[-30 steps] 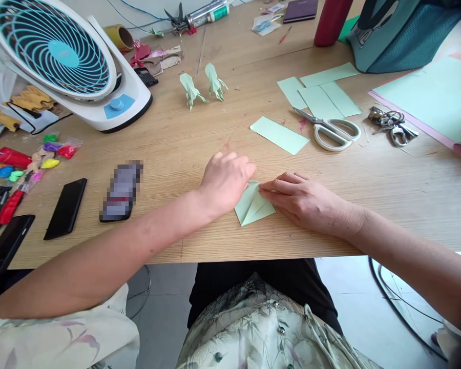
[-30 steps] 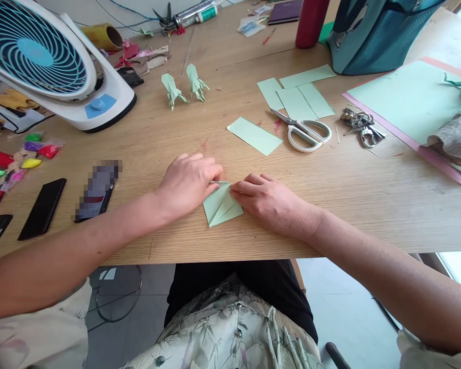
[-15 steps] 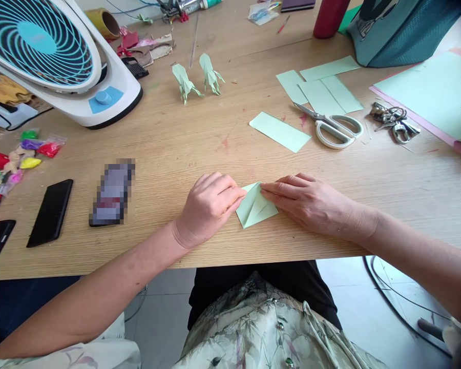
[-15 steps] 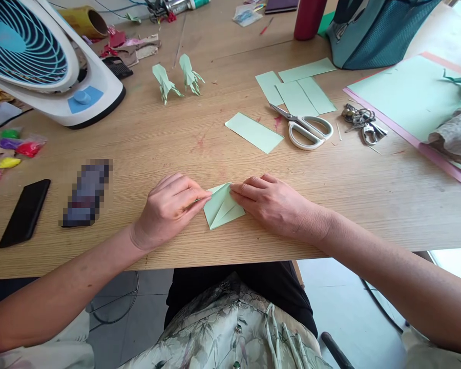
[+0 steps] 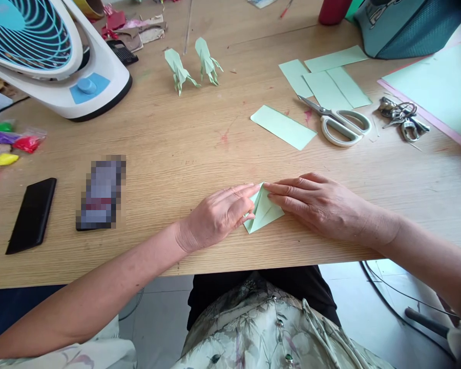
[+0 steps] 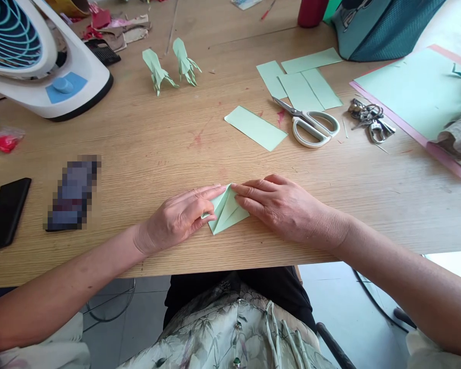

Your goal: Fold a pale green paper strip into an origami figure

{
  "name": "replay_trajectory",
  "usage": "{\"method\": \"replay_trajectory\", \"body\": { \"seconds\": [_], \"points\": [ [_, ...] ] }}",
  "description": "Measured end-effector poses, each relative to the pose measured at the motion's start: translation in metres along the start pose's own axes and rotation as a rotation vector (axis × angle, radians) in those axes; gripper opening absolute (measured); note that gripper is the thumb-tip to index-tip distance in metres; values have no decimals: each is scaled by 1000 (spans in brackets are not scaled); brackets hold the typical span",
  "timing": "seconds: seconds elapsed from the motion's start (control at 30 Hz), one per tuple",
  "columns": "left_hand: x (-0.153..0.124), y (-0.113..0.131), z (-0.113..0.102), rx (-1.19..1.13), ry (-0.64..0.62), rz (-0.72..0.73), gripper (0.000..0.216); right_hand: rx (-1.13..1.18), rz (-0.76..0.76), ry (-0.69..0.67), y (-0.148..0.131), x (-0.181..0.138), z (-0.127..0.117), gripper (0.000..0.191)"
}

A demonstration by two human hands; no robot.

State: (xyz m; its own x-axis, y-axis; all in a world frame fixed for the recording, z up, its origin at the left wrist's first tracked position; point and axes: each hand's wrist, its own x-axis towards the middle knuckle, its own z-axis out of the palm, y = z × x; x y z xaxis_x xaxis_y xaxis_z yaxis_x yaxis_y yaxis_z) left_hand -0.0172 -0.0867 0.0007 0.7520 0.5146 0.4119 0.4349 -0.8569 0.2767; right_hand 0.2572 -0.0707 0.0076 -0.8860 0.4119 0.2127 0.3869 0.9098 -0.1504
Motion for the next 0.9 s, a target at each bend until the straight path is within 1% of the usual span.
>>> {"method": "replay_trajectory", "body": {
  "seconds": [0.07, 0.13, 0.23, 0.4, 0.57, 0.77, 0.9],
  "points": [
    [0, -1, 1, -16, 1, -9, 12, 18, 3, -7, 1, -1, -1, 38],
    [0, -2, 1, -8, 10, -11, 22, 32, 0, -10, 3, -2, -1, 39],
    [0, -4, 1, 40, 14, 19, 36, 47, -3, -15, 6, -3, -2, 40],
    [0, -4, 0, 164, 22, 111, 33, 32, -33, -32, 11, -4, -4, 39],
    [0, -3, -2, 204, 8, 169, 29, 35, -43, -26, 9, -3, -5, 39],
    [-1, -3, -1, 202, -32, 168, 31, 79, -3, -31, 8, -3, -8, 38],
    [-4, -4, 3, 162, -9, 175, 34, 87, -3, -53, 5, -5, -11, 35]
  ]
}}
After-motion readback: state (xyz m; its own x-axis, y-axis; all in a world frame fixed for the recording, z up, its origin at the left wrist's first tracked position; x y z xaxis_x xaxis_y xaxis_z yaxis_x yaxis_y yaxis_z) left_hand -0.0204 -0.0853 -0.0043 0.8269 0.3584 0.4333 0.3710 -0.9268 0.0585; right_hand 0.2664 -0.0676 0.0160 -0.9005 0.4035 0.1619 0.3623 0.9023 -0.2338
